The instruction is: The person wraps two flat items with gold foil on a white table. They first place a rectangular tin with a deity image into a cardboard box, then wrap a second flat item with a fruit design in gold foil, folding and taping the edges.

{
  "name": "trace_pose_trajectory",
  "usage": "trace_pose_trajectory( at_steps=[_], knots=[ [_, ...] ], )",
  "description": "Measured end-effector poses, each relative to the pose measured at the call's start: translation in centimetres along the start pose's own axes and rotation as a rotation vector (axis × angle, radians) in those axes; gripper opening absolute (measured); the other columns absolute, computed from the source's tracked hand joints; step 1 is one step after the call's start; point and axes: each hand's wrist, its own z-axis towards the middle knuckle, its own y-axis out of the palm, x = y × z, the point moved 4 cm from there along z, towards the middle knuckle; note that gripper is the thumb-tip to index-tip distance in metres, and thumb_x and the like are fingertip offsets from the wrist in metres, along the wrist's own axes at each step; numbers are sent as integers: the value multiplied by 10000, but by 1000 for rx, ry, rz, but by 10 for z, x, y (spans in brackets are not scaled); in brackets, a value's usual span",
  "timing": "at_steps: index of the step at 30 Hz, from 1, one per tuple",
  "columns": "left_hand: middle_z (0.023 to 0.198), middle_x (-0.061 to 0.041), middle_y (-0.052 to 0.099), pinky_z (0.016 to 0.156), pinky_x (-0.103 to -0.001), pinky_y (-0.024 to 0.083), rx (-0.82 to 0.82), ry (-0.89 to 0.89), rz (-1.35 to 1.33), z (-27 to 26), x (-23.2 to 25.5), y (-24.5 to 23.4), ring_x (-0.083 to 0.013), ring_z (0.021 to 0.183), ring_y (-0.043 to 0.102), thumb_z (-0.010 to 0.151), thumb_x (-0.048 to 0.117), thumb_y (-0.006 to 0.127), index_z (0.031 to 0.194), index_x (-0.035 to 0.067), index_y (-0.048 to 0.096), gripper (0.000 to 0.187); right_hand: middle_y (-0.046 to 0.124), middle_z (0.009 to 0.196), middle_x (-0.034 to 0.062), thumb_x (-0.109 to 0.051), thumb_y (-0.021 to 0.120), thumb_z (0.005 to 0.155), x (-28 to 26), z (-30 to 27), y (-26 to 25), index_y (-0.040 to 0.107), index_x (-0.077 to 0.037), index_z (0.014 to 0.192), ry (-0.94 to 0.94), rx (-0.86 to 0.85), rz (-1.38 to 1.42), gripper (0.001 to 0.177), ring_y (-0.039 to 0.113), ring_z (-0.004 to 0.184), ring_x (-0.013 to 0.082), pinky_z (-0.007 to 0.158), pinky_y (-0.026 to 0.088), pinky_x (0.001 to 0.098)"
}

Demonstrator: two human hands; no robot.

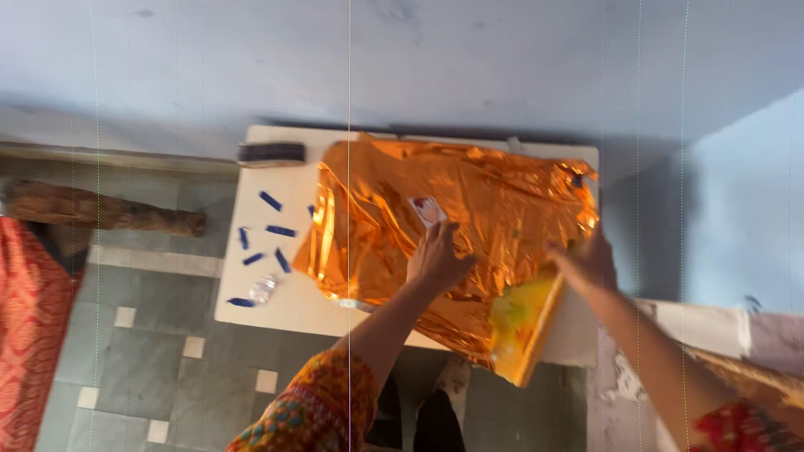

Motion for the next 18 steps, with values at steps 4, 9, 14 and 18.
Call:
trace_pose_trajectory(
  at_steps=[4, 9, 14, 18],
  knots=[
    [1502, -73, 450, 1037, -481, 477, 218, 77, -14, 33, 8, -75, -310, 1364, 481, 792, 413, 755, 1420, 212, 506, 705, 562, 1427, 260, -573, 780, 760, -91, 30, -36, 377, -44, 1543, -172, 21, 35, 1027, 570, 1313, 398, 1072, 469, 505],
    [1467, -63, 508, 1035, -477, 496, 331, 23, -23, 39, 9, -154, -303, 1331, 531, 796, 380, 738, 1394, 223, 548, 647, 518, 1456, 282, -575, 747, 797, -177, 23, -42, 278, -12, 1605, -364, -40, 16, 1091, 590, 1294, 363, 1056, 482, 487],
    [1434, -49, 529, 1018, -473, 501, 371, -5, -10, 45, -6, -195, -281, 1343, 517, 803, 377, 730, 1353, 223, 554, 598, 406, 1568, 265, -558, 729, 820, -227, 20, -20, 283, -5, 1579, -563, -75, 36, 1040, 568, 1321, 347, 1106, 436, 469],
    [1422, -81, 530, 1029, -475, 487, 338, -35, 34, 34, -41, -186, -299, 1326, 522, 815, 370, 737, 1375, 223, 540, 612, 317, 1624, 219, -557, 678, 847, -232, 0, -2, 191, -86, 1611, -552, -173, -97, 1022, 541, 1351, 327, 1116, 430, 459]
  ],
)
